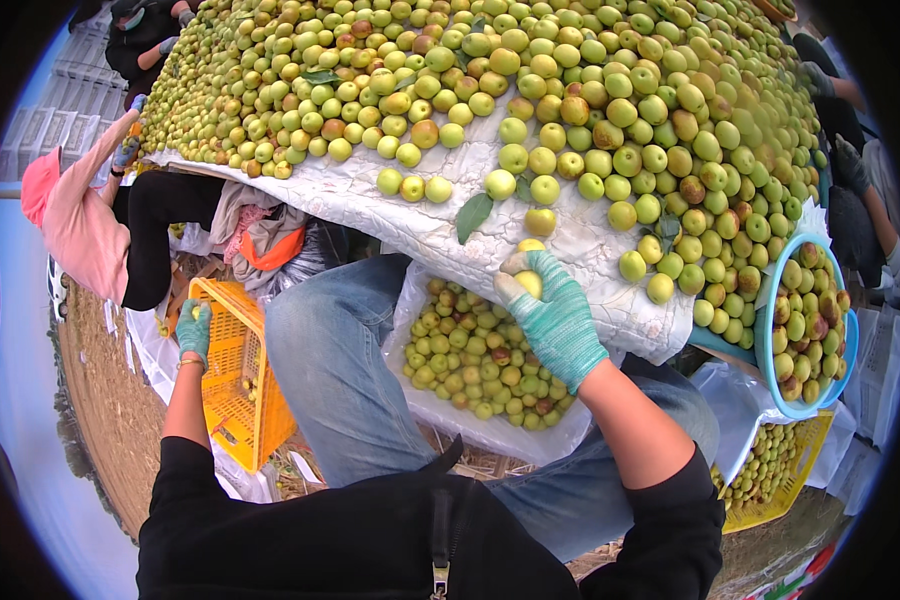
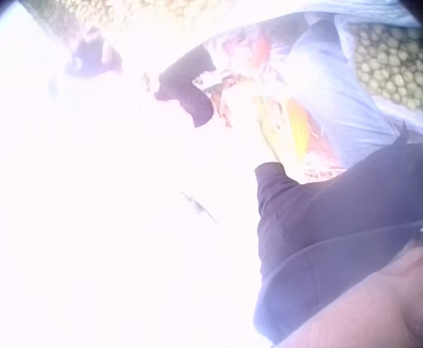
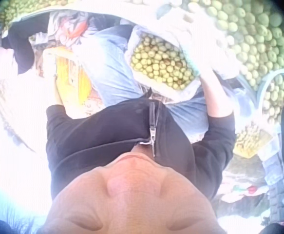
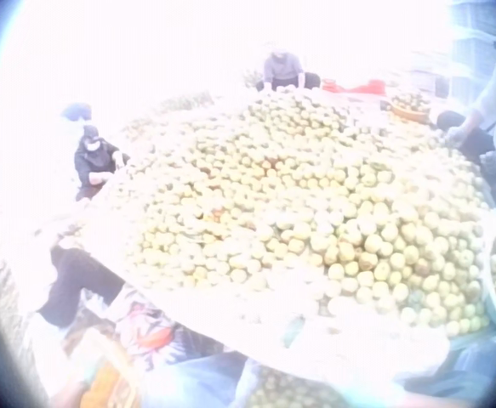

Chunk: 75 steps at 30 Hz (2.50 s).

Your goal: The person sits on the ground and sorts green plums from a large pile on a white sheet into a white plastic crate. They pick up plums with gloved hands, inspect them, and place them into the crate, occasionally moving leaves aside.

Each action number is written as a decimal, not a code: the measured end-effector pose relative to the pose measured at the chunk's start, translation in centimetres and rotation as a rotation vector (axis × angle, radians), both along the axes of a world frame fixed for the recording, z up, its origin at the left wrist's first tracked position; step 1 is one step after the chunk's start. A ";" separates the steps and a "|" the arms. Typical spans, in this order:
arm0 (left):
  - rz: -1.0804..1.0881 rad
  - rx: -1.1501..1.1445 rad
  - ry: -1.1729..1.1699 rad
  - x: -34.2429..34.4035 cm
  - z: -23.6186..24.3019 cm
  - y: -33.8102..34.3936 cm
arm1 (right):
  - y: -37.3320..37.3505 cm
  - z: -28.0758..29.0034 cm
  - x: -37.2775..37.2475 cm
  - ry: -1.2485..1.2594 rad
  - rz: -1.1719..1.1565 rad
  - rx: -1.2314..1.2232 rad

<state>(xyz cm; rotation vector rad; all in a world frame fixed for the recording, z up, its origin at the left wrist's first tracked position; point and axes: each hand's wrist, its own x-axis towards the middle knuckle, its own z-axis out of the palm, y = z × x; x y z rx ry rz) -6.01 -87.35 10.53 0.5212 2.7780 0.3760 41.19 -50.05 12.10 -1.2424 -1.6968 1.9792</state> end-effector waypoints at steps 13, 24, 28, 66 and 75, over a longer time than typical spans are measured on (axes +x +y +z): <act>-0.928 0.033 0.062 16.2 -6.0 43.0 | 1.5 -1.0 -0.4 0.319 -0.276 -0.877; -0.740 0.367 0.323 18.1 -2.4 49.6 | 4.9 -1.1 0.2 0.652 -0.179 -0.968; -0.698 0.296 0.254 15.7 -6.7 54.3 | 4.7 -0.7 0.0 0.542 -0.288 -0.908; -0.667 0.302 0.555 4.9 3.3 24.1 | 4.6 0.5 1.8 0.618 -0.371 -1.049; -0.807 0.400 -0.361 10.6 -0.3 37.1 | 4.7 -0.2 0.6 0.593 -0.459 -1.115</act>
